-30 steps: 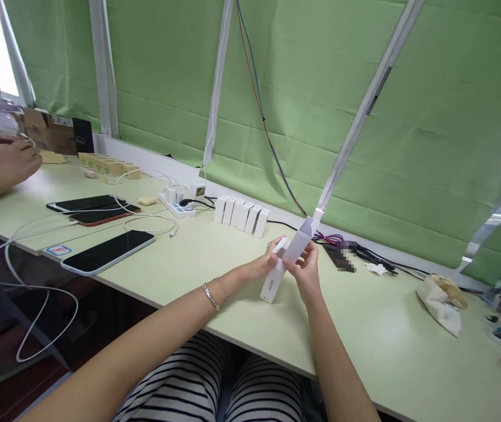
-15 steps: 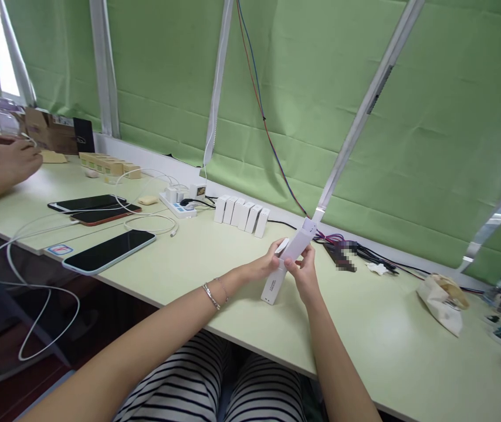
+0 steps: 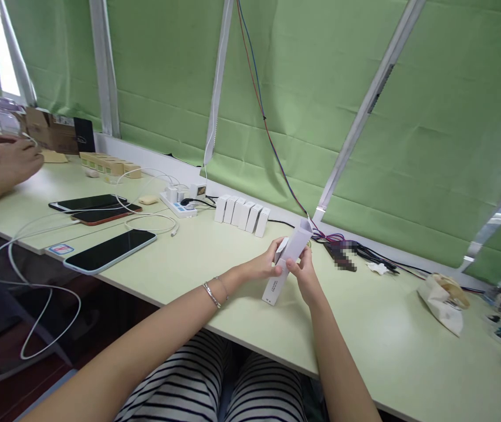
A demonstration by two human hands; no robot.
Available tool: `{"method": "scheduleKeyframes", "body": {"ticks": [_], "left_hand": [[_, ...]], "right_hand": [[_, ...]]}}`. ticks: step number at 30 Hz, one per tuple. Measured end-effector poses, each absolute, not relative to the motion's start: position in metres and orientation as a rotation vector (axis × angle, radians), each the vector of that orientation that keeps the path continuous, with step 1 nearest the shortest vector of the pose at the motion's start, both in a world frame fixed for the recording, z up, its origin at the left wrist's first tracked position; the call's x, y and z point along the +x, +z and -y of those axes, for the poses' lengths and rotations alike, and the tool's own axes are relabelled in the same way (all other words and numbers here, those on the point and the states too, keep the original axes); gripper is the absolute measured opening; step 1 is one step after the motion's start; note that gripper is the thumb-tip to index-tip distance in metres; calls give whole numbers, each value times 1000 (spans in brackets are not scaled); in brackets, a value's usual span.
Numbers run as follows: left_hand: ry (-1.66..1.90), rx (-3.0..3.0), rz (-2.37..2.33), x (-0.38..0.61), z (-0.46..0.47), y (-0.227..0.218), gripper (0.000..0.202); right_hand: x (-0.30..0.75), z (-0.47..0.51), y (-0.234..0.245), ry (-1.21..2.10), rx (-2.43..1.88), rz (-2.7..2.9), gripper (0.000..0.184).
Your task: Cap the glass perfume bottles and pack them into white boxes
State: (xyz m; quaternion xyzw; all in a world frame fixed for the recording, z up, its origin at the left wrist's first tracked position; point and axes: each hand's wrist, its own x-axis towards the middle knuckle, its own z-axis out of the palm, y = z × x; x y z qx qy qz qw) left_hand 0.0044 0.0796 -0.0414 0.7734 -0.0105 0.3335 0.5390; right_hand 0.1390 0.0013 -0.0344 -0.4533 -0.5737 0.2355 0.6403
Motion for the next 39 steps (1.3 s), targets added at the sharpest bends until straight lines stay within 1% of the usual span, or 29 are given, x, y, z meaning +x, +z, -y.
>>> {"method": "scheduleKeyframes", "body": {"ticks": [3, 8, 16, 21, 25, 35, 39], "left_hand": [[800, 1847, 24, 4, -78, -41, 101], [798, 1874, 19, 3, -81, -42, 102], [765, 1877, 26, 1, -79, -37, 103], [781, 1879, 4, 1, -77, -37, 103], [775, 1874, 18, 1, -78, -36, 102], [776, 1854, 37, 3, -77, -38, 103], [781, 1873, 24, 3, -80, -40, 101]], "right_hand": [[140, 0, -33, 605, -1069, 1338, 67], [140, 2, -30, 618, -1113, 1347, 73], [138, 9, -30, 412, -1082, 1496, 84], [133, 14, -29, 139, -1002, 1512, 77], [134, 13, -30, 9, -978, 1516, 71], [134, 17, -24, 94, -1019, 1505, 65], [136, 16, -25, 124, -1006, 1525, 54]]}}
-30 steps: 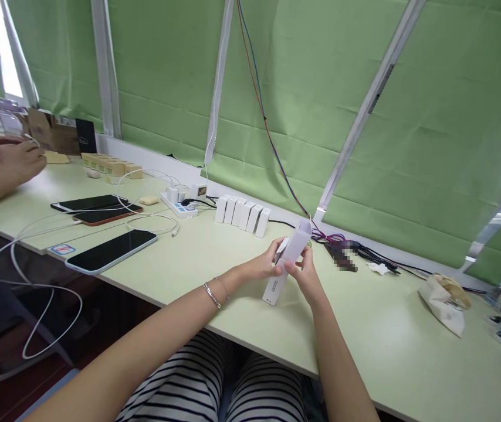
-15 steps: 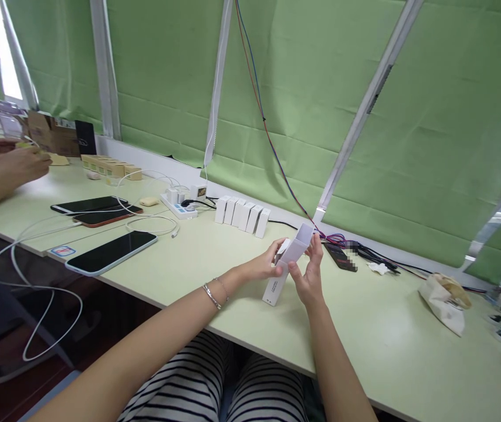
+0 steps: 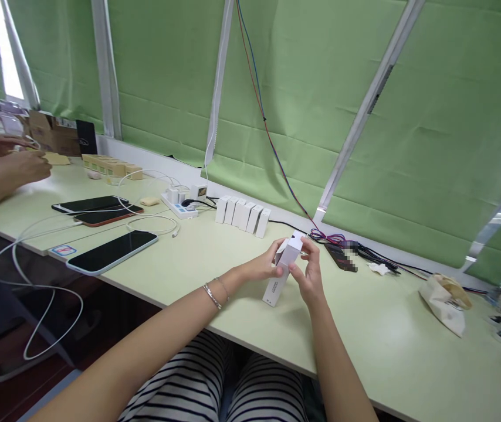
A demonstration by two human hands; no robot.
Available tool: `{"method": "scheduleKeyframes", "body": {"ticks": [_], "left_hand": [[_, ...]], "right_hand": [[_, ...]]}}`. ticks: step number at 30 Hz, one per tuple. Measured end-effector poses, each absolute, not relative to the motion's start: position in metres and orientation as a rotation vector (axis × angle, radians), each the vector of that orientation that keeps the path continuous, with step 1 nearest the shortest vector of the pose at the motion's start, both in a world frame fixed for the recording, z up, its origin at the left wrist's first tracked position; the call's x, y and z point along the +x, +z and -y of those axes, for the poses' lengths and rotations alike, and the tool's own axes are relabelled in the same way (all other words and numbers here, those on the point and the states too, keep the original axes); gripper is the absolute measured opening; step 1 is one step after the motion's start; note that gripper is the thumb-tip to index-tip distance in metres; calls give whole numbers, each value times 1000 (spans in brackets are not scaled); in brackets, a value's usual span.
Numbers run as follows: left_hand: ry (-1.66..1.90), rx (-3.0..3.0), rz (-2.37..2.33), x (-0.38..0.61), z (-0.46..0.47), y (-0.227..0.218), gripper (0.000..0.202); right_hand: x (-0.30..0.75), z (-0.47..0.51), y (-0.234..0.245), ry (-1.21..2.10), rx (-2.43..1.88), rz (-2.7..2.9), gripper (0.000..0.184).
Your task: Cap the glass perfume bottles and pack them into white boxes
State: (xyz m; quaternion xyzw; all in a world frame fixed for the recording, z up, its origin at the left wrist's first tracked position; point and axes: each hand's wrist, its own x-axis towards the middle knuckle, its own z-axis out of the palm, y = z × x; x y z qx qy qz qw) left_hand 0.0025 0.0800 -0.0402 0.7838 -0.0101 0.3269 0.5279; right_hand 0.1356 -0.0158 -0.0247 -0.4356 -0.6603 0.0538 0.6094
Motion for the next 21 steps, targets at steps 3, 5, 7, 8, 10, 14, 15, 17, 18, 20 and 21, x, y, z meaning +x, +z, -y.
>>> {"method": "scheduleKeyframes", "body": {"ticks": [3, 5, 7, 8, 10, 14, 15, 17, 18, 20, 21], "left_hand": [[783, 1896, 4, 2, -82, -41, 101], [788, 1905, 4, 1, -82, -41, 101], [799, 1921, 0, 2, -82, -41, 101], [808, 1930, -3, 2, -83, -42, 101], [818, 1950, -9, 2, -84, -43, 102], [799, 1954, -8, 2, -86, -44, 103], [791, 1952, -13, 1, -86, -44, 103], [778, 1953, -43, 0, -85, -43, 105], [777, 1959, -66, 0, -84, -43, 107], [777, 1975, -109, 0, -84, -42, 110], [778, 1980, -120, 0, -83, -42, 111]], "right_hand": [[136, 15, -25, 126, -1008, 1544, 47], [137, 16, -25, 127, -1014, 1549, 44], [137, 16, -25, 124, -1023, 1560, 42], [137, 16, -26, 117, -1027, 1569, 41], [138, 14, -27, 97, -1033, 1590, 38], [141, 9, -31, 63, -1040, 1613, 34], [141, 9, -32, 59, -1043, 1618, 32], [142, 8, -33, 46, -1052, 1633, 28], [142, 8, -33, 40, -1057, 1645, 26], [142, 8, -32, 26, -1070, 1679, 23], [142, 7, -31, 19, -1077, 1702, 23]]}}
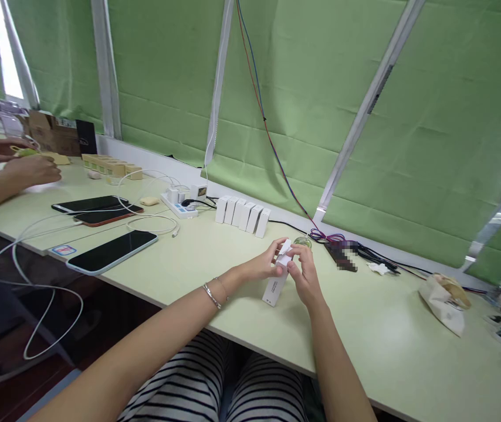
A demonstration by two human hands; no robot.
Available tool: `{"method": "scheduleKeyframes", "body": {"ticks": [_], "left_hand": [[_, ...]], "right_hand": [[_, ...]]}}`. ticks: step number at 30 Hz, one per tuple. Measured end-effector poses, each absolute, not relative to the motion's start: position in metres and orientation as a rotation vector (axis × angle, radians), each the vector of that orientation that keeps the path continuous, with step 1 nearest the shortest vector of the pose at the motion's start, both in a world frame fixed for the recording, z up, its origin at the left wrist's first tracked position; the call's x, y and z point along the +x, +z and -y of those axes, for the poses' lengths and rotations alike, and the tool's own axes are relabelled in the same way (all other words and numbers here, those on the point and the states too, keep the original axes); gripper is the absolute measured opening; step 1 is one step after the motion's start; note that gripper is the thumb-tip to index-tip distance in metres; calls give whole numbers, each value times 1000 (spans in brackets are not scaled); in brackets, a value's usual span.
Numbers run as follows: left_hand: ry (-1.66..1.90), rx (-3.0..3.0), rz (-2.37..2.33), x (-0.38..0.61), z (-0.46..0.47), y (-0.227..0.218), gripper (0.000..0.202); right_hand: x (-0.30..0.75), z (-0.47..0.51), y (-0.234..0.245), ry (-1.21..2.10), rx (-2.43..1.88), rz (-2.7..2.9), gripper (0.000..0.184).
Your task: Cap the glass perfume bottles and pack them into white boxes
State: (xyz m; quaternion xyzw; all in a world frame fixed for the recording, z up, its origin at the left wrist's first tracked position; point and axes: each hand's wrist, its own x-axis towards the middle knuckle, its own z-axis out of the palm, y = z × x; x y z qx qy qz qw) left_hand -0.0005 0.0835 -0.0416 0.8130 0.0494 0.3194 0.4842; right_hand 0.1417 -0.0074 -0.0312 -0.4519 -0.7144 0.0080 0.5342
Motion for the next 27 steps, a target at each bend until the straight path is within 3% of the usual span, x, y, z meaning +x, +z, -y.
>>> {"method": "scheduleKeyframes", "body": {"ticks": [8, 13, 22, 27], "left_hand": [[738, 1948, -100, 0, -84, -42, 111], [785, 1920, -25, 4, -87, -48, 101], [715, 1757, -22, 6, -92, -47, 121], [688, 1742, 11, 4, -97, -50, 116]], "right_hand": [[140, 4, -30, -29, -1136, 1797, 36], [139, 5, -30, -70, -1184, 1785, 32], [144, 0, -37, -158, -1351, 1548, 38], [144, -1, -37, -132, -1350, 1542, 38]]}}
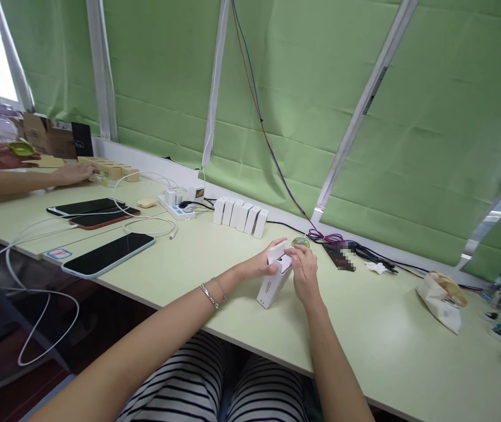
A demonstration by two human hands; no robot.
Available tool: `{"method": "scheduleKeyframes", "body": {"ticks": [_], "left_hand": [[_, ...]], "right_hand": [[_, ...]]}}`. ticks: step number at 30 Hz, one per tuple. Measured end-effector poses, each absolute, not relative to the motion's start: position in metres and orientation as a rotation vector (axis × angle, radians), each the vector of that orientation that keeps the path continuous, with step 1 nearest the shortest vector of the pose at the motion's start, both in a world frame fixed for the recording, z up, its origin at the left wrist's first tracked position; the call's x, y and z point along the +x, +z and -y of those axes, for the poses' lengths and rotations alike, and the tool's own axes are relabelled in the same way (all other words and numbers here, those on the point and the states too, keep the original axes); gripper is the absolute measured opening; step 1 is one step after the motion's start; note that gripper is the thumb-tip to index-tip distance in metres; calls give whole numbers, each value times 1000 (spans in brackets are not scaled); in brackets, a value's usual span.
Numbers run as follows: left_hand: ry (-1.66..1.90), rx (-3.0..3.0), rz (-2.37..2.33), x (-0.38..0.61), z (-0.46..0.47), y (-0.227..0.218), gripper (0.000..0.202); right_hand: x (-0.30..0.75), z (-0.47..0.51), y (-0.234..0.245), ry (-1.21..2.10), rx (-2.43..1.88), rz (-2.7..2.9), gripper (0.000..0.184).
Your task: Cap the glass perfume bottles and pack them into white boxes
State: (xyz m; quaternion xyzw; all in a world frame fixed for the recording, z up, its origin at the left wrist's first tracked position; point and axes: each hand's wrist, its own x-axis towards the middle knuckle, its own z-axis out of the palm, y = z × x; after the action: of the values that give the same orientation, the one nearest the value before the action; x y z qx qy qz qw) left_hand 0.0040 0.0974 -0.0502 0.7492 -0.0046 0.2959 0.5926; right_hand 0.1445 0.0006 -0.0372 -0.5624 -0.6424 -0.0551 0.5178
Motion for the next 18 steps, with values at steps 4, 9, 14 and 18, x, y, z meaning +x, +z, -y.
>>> {"method": "scheduleKeyframes", "body": {"ticks": [4, 9, 14, 18], "left_hand": [[603, 1708, 79, 2, -97, -47, 110], [531, 1680, 152, -1, -91, -39, 105], [498, 1661, 128, -1, -91, -38, 111], [498, 1650, 102, -1, -92, -41, 114]], "right_hand": [[140, 5, -32, -119, -1248, 1606, 42], [137, 10, -28, -95, -1154, 1667, 45], [137, 7, -30, -193, -1238, 1648, 44], [135, 5, -33, -289, -1282, 1666, 39]]}}
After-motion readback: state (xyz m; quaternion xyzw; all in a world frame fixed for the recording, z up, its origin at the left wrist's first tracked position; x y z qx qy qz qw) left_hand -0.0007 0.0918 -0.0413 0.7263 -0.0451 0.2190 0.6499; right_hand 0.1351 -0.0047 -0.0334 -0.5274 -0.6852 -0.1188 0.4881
